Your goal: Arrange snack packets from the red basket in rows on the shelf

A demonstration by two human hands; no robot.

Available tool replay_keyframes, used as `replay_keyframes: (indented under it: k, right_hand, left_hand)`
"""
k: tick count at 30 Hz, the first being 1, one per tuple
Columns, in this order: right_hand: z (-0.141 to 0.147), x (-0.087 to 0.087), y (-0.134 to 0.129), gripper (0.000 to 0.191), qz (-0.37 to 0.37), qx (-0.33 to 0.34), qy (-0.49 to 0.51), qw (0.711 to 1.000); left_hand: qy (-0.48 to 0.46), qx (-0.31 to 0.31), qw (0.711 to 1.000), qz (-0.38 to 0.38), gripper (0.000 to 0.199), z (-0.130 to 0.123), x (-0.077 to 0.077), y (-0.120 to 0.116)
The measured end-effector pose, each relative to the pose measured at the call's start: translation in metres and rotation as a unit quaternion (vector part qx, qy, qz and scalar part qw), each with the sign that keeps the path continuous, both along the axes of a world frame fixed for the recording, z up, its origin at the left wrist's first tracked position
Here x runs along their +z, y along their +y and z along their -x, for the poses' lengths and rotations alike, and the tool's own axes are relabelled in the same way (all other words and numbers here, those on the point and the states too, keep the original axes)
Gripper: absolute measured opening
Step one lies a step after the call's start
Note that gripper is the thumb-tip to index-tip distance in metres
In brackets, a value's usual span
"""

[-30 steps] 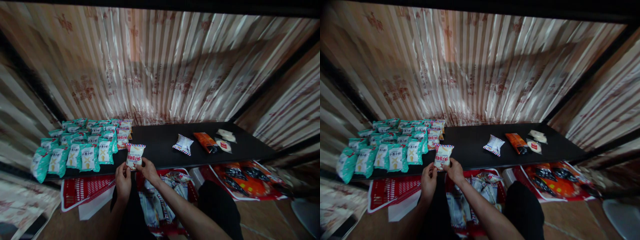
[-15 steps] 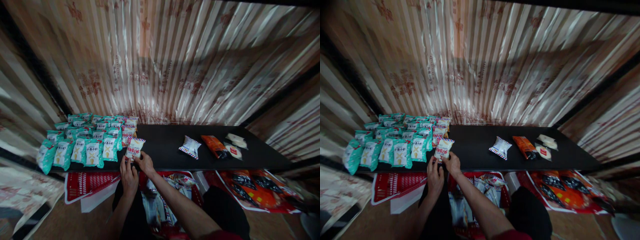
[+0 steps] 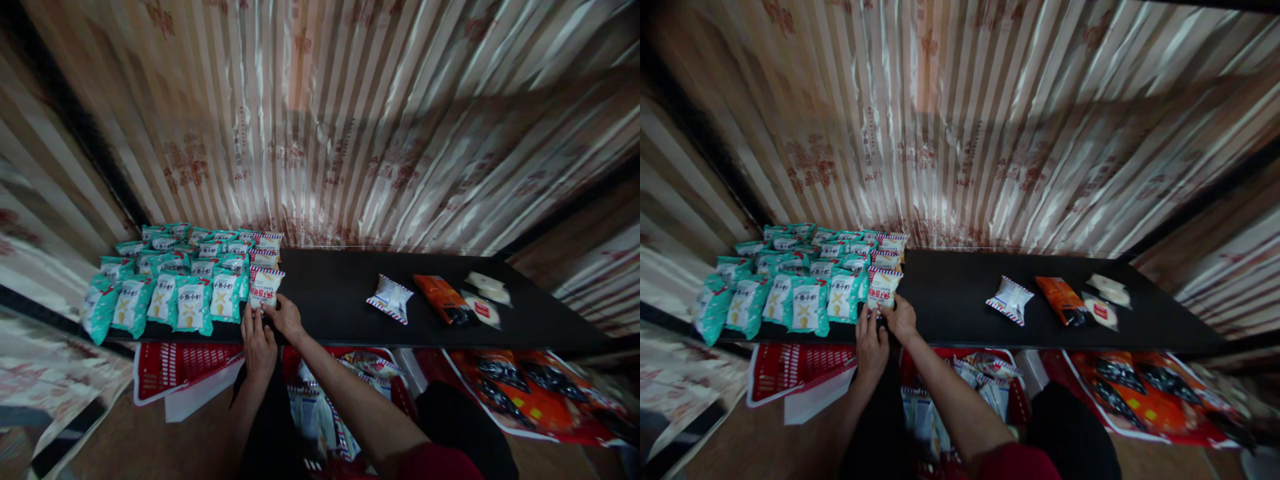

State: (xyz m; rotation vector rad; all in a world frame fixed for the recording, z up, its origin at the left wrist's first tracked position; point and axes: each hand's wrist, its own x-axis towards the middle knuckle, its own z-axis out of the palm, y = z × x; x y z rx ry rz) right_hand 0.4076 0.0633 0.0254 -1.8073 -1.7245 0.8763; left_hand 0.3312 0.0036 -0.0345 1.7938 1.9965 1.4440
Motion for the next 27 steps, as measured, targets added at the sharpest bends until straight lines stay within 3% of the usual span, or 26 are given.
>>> replay_keyframes:
  k: [16,23,27]
  right_hand:
    - [0.007,-0.003,0.013,0.034,-0.02,0.006,0.006,1.0]
    - [0.008,-0.013,0.006,0.054,-0.108,-0.03,0.097,0.989]
    - [0.01,-0.017,0.007,0.055,-0.103,-0.022,0.099,0.989]
  left_hand:
    - [-0.028,0.012,0.999,0.012,0.052,0.002,0.001,0.004]
    - [-0.021,0.022,1.0,0.002,0.052,0.0,0.0,0.005]
    - [-0.017,0.022,1.0,0.003,0.051,0.0,0.0,0.006]
